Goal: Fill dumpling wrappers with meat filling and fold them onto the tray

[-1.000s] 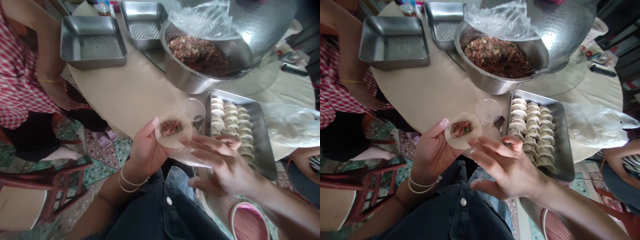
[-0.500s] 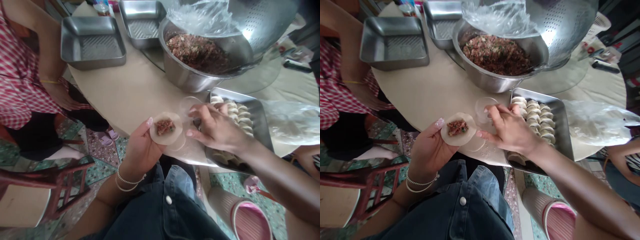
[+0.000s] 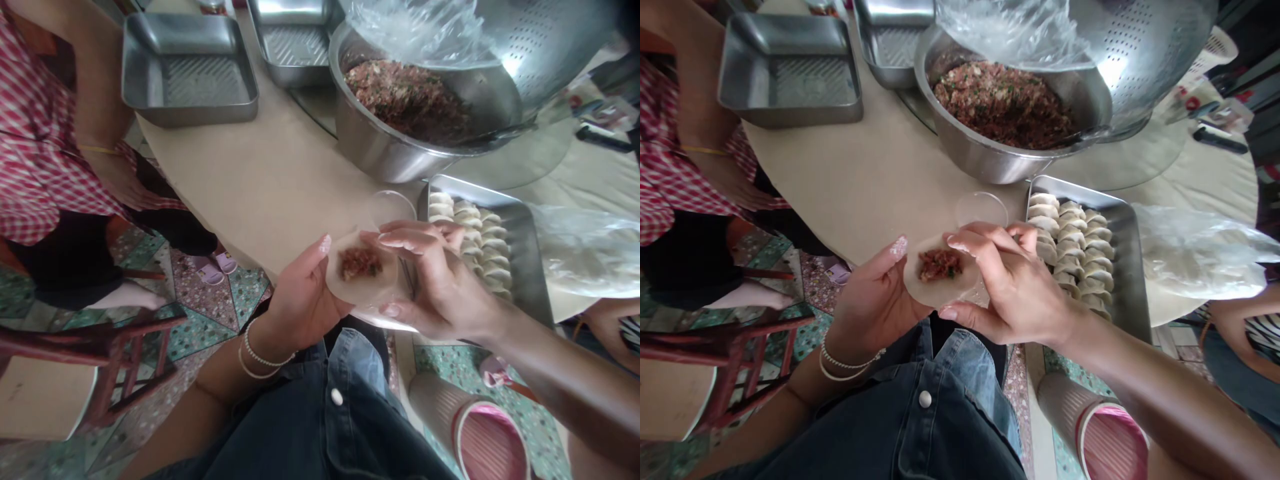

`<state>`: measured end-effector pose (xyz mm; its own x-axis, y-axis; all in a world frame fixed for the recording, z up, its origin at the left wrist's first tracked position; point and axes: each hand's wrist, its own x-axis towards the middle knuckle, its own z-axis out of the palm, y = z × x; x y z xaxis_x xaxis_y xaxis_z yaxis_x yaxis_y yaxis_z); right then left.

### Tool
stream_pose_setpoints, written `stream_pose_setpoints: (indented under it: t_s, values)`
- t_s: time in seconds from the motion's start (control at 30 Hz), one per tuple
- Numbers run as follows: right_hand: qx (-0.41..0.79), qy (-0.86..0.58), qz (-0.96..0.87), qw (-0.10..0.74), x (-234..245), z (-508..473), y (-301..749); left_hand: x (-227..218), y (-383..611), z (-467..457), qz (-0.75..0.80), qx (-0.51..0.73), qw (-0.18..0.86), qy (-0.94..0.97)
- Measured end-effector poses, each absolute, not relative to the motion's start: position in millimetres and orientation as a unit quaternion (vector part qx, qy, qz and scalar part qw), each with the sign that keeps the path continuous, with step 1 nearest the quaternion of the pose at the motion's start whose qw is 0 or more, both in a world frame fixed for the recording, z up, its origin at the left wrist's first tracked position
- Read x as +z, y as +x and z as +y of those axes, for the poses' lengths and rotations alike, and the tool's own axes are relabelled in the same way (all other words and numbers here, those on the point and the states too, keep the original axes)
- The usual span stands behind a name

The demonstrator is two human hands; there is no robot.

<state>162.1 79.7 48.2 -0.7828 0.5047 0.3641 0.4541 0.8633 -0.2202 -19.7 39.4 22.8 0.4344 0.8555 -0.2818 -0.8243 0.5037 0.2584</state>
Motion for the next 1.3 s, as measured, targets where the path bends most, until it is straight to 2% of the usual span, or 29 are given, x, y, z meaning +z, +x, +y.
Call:
stream_pose_setpoints:
  t_s: [0.13,0.23,0.33,0.47,0.53,0.7,0.97,1.03,1.1,1.2,1.3]
  values:
    - [0.094,-0.221,-0.949,0.204,52,83,159,21,-19,36,0.170,0.470,0.865,0.053]
    - [0.079,-0.288,-0.934,0.197,54,92,165,21,-23,35,0.184,0.499,0.845,0.052]
    - [0.047,-0.366,-0.919,0.142,47,108,171,22,-30,34,0.204,0.523,0.826,0.054]
    - [0.033,-0.371,-0.926,0.069,37,121,172,25,-34,34,0.224,0.546,0.805,0.061]
    - [0.031,-0.363,-0.927,0.089,39,120,170,26,-34,33,0.222,0.549,0.803,0.060]
    - [0.036,-0.295,-0.933,0.205,51,101,164,26,-29,31,0.184,0.549,0.812,0.070]
    - [0.096,-0.154,-0.965,0.191,57,82,149,29,-20,32,0.157,0.486,0.856,0.083]
    - [0.093,-0.176,-0.954,0.226,59,88,153,28,-22,32,0.162,0.497,0.849,0.082]
    - [0.084,-0.267,-0.929,0.242,58,99,158,27,-26,31,0.180,0.513,0.836,0.078]
    - [0.075,-0.385,-0.907,0.154,48,119,165,26,-30,31,0.206,0.524,0.823,0.073]
    - [0.068,-0.379,-0.920,0.078,38,129,166,26,-33,30,0.209,0.536,0.815,0.070]
